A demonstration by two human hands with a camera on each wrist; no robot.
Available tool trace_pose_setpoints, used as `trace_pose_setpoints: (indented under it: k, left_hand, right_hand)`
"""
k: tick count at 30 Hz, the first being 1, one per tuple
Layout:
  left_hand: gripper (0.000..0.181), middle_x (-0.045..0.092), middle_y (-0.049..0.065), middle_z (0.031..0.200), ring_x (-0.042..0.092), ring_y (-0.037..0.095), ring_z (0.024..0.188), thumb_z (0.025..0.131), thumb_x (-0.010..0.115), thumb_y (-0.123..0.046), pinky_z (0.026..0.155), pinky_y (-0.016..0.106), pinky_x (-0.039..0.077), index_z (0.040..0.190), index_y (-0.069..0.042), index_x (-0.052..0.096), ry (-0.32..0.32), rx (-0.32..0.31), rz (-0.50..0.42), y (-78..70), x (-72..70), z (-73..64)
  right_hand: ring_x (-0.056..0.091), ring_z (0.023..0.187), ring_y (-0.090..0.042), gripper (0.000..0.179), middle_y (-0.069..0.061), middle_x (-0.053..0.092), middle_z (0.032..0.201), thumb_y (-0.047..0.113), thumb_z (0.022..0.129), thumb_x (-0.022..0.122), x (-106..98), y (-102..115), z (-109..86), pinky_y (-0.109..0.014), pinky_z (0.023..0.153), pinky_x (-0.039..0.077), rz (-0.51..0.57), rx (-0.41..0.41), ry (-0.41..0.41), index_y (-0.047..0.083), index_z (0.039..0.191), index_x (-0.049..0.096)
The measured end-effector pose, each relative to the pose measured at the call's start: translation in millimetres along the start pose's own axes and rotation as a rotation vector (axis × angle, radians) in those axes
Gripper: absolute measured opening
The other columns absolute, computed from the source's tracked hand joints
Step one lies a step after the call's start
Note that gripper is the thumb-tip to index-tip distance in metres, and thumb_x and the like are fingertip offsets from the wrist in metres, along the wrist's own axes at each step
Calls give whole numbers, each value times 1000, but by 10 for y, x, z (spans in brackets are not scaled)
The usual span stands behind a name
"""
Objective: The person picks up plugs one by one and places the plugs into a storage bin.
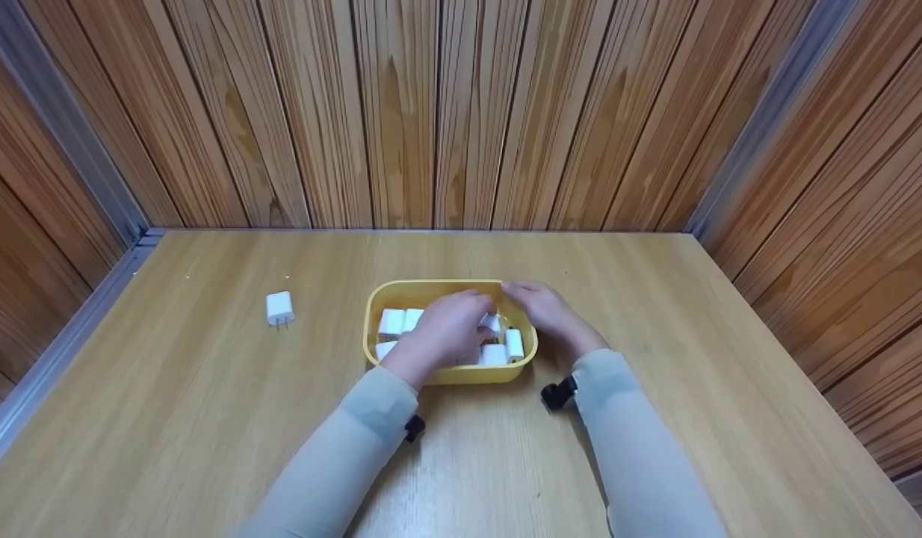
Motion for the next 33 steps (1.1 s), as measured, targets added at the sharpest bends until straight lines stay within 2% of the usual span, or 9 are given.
trace_pose_setpoints:
  k: [4, 7, 10, 13, 16, 20, 27, 31, 33]
  left_hand:
    - [30, 73, 4, 122, 70, 24, 110, 106, 79, -22, 104, 44, 58, 134, -13, 75, 7, -6, -7, -2, 19, -2]
    - [30, 73, 5, 122, 70, 25, 109, 105, 80, -20, 104, 44, 58, 133, -12, 76, 10, -9, -1, 7, 25, -2]
    - [28, 74, 6, 122, 71, 26, 110, 105, 79, -17, 104, 45, 58, 132, -10, 76, 13, -1, 13, 17, 31, 5]
    - [28, 75, 7, 122, 71, 27, 110, 104, 79, -16, 103, 45, 58, 131, -10, 76, 13, 7, 23, 23, 37, 9]
    - [27, 76, 8, 121, 72, 28, 111, 104, 79, -18, 103, 47, 58, 130, -8, 77, 10, 20, 46, 24, 43, 12]
    - [27, 78, 8, 121, 73, 27, 109, 105, 79, -21, 105, 47, 57, 129, -8, 78, 30, 20, 72, 23, 55, 18]
    - [27, 77, 5, 119, 69, 24, 103, 107, 77, -22, 107, 46, 56, 131, -11, 77, 66, -9, 61, 29, 39, 1]
    - [24, 74, 2, 113, 66, 22, 99, 107, 76, -21, 104, 45, 56, 129, -12, 77, 77, -36, 14, 56, -7, -44]
    - [25, 74, 2, 114, 66, 22, 100, 107, 75, -22, 105, 45, 56, 131, -13, 77, 82, -55, -11, 70, -42, -69]
  right_hand:
    - [42, 160, -34, 68, -13, 53, 166, 55, 114, 54, 10, 8, -14, -53, 133, 26, 20, 45, -4, 7, 161, 56]
    - [39, 161, -31, 71, -10, 50, 169, 58, 113, 57, 22, 15, -23, -52, 133, 25, 67, 88, 0, 10, 164, 54]
    - [40, 160, -29, 70, -8, 51, 168, 59, 112, 58, 27, 20, -27, -51, 133, 25, 90, 111, -5, 12, 163, 55]
    - [46, 155, -27, 66, -7, 56, 162, 59, 112, 58, 26, 25, -30, -49, 132, 29, 97, 114, -9, 13, 159, 59]
    - [59, 140, -26, 59, -10, 66, 148, 52, 115, 55, 24, 25, -17, -46, 124, 42, 55, 39, -7, 7, 152, 65]
    - [65, 132, -29, 56, -18, 70, 139, 43, 117, 51, 22, 22, 2, -46, 118, 48, -18, -62, -16, -1, 147, 66]
    - [58, 142, -29, 60, -15, 66, 149, 48, 116, 52, 14, 16, -1, -48, 126, 40, -5, -12, -19, 3, 153, 63]
    - [57, 144, -30, 60, -13, 66, 150, 52, 116, 51, 7, 26, -14, -48, 127, 37, 33, 31, -8, 6, 153, 64]
    - [53, 150, -31, 64, -13, 62, 156, 55, 115, 52, 3, 24, -18, -50, 130, 33, 32, 53, -11, 7, 157, 60]
Point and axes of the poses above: each hand's wrist, its own z-axis towards the middle knuckle, its own x-axis out of the palm, y = z × x, the point moved 1 cm from there along z, towards the middle knuckle
